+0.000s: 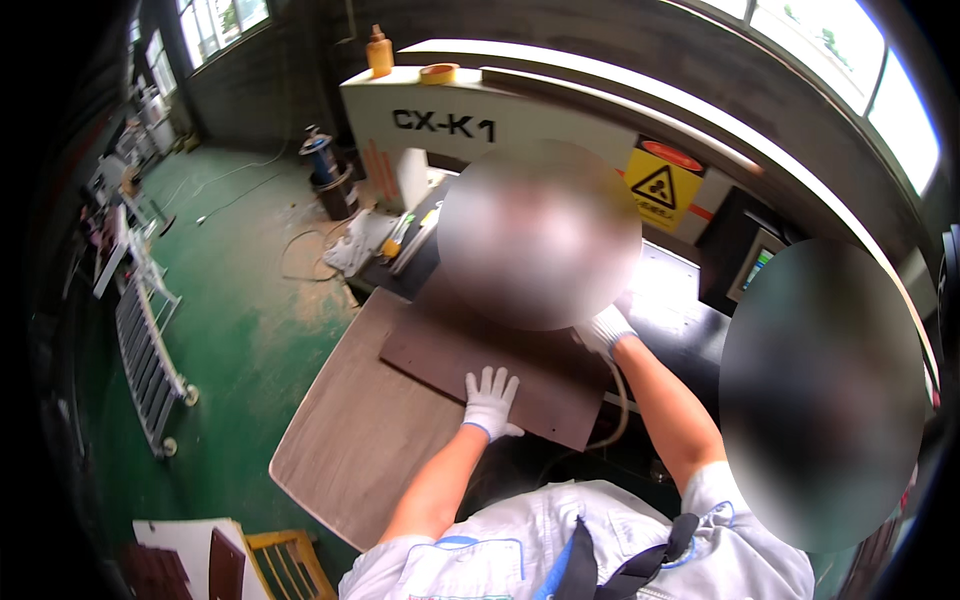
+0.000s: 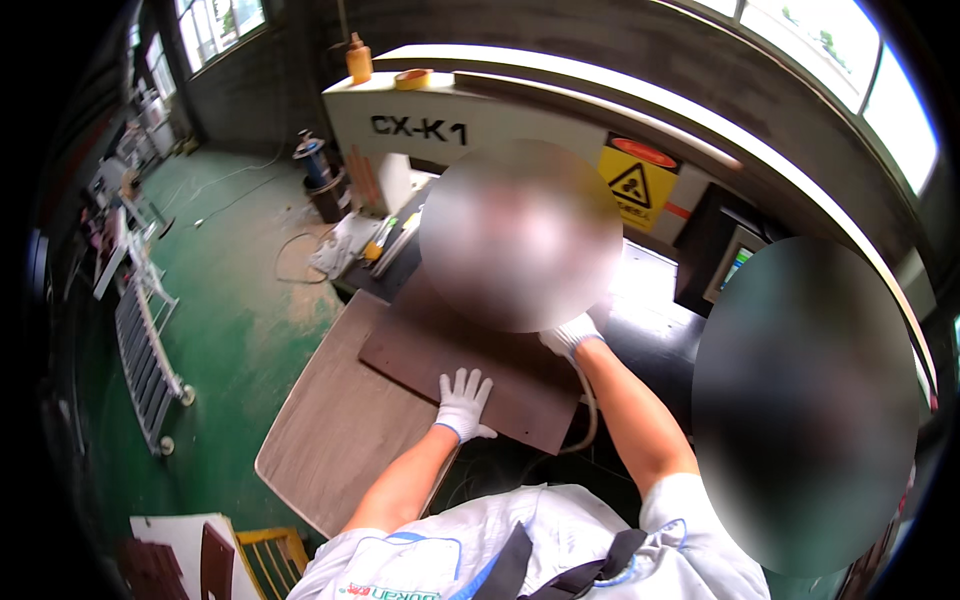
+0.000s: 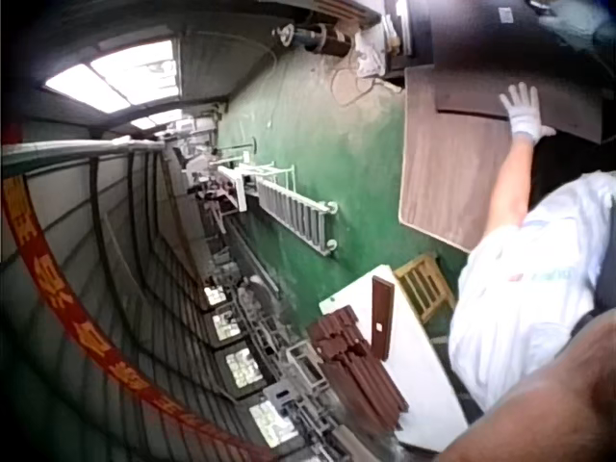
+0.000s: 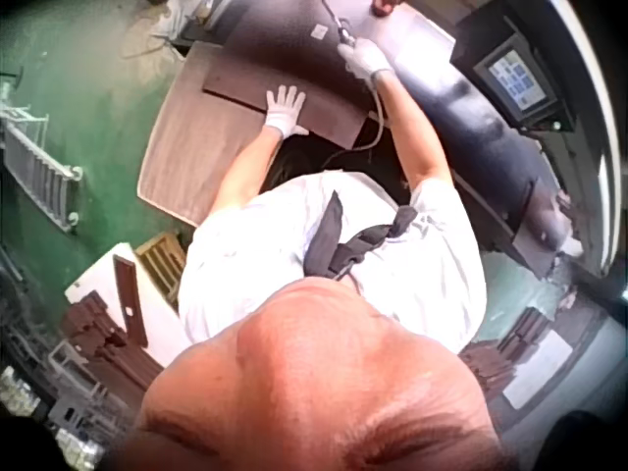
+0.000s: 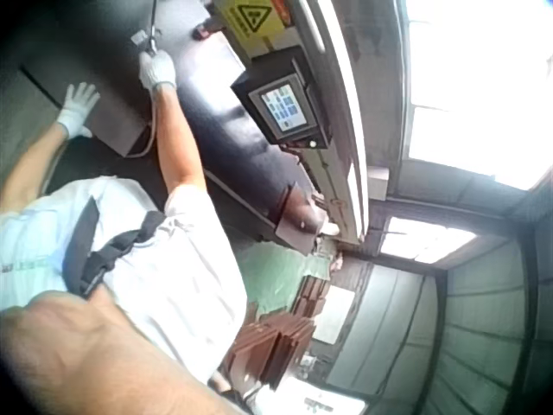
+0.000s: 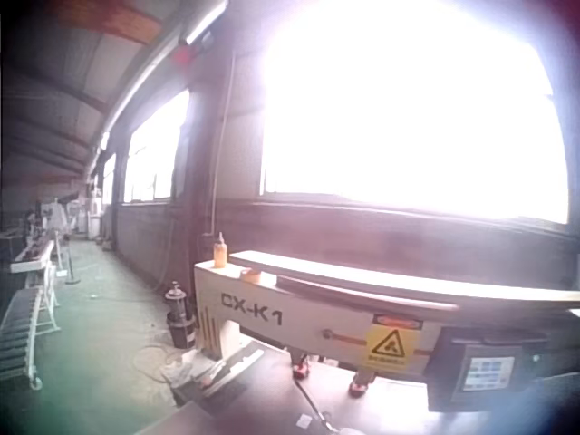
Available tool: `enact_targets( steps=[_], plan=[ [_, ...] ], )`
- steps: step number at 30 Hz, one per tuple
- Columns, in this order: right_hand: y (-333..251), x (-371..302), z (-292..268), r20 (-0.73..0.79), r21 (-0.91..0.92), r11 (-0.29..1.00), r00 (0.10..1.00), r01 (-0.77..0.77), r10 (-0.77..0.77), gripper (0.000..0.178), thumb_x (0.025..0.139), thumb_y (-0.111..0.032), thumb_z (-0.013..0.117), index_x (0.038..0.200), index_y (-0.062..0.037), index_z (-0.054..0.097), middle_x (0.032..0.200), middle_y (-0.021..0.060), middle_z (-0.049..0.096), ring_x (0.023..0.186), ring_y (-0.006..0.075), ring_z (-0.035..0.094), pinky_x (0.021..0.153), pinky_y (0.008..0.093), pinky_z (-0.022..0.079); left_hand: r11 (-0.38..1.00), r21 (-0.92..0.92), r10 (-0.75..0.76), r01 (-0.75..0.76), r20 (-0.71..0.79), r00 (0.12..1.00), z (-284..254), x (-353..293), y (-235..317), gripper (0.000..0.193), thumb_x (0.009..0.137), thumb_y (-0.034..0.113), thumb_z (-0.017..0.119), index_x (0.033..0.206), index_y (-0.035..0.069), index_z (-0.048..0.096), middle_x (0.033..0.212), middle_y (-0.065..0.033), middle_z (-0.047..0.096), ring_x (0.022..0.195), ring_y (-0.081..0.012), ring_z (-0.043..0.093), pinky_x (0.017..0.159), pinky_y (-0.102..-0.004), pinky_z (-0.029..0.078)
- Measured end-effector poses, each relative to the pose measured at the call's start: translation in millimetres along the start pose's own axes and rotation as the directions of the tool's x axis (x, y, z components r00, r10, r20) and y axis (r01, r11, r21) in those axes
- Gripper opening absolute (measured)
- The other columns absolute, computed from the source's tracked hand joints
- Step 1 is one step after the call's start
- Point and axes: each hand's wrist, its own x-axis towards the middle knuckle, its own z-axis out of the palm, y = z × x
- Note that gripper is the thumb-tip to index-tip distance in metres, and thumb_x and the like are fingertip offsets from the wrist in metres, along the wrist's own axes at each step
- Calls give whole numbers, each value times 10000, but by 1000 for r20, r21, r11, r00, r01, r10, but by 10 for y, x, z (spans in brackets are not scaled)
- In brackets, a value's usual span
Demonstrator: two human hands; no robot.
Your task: The person cleans wooden panels by applying a substance from a small bottle and rubbing the surface with a white cloth, before stacking them on a table and using an air duster.
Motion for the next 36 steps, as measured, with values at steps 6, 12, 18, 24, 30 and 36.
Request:
enact_targets(
  steps=[6, 12, 18, 24, 30, 36],
  plan=[
    [1532, -776, 445, 375, 39, 994, 924, -98, 76, 341, 897, -348, 598, 865, -16, 670, 725, 157, 667, 658, 246, 654, 687, 397, 509, 999, 36, -36, 35, 27, 999, -117, 36, 117, 1281, 588, 713, 824, 1598, 113, 312, 1657, -183, 265, 1527, -457, 184, 1173, -723, 129],
    [2395, -1294, 231, 172, 583, 775, 969, -244, 175, 370, 910, -377, 625, 738, -49, 630, 591, 35, 558, 501, 157, 513, 511, 347, 408, 932, -10, -361, 361, 9, 933, -407, 90, 625, 1272, 562, 523, 912, 1574, 47, 306, 1617, -226, 299, 1506, -455, 231, 1224, -620, 158],
    [2314, -909, 355, 653, 252, 962, 752, -103, -91, 307, 947, -332, 642, 793, -69, 606, 613, -14, 500, 531, 114, 459, 505, 320, 357, 821, -91, -570, 563, -104, 815, 471, -253, 1055, 1192, 647, 435, 847, 1577, -32, 266, 1651, -274, 230, 1544, -462, 165, 1263, -571, 112],
    [2016, -410, 487, 798, 297, 943, 581, -151, -158, 358, 995, -460, 582, 847, -135, 594, 597, 24, 549, 386, 135, 418, 356, 303, 294, 734, -115, -673, 669, -248, 697, 881, -1007, 2660, 729, 771, 413, 725, 1360, 11, 571, 1476, -237, 491, 1398, -431, 408, 1200, -558, 272],
    [2114, 134, 1295, 920, 251, 823, 391, -510, -38, 477, 956, -674, 559, 872, -206, 604, 636, 28, 623, 375, 131, 406, 332, 270, 279, -537, -351, -610, 767, 790, -66, 2315, -2460, 4501, 571, 803, 469, 646, 1179, 49, 738, 1177, -227, 718, 1079, -381, 702, 892, -479, 551],
    [2089, 423, 1371, 947, 215, 817, 320, -536, -39, 496, 945, -694, 551, 832, -217, 617, 656, 30, 651, 363, 156, 436, 326, 270, 320, -967, -171, -252, 188, 741, -622, 2405, -3032, 6490, 584, 873, 492, 625, 1245, 49, 702, 1276, -213, 681, 1192, -379, 654, 1011, -478, 513]
  ],
)
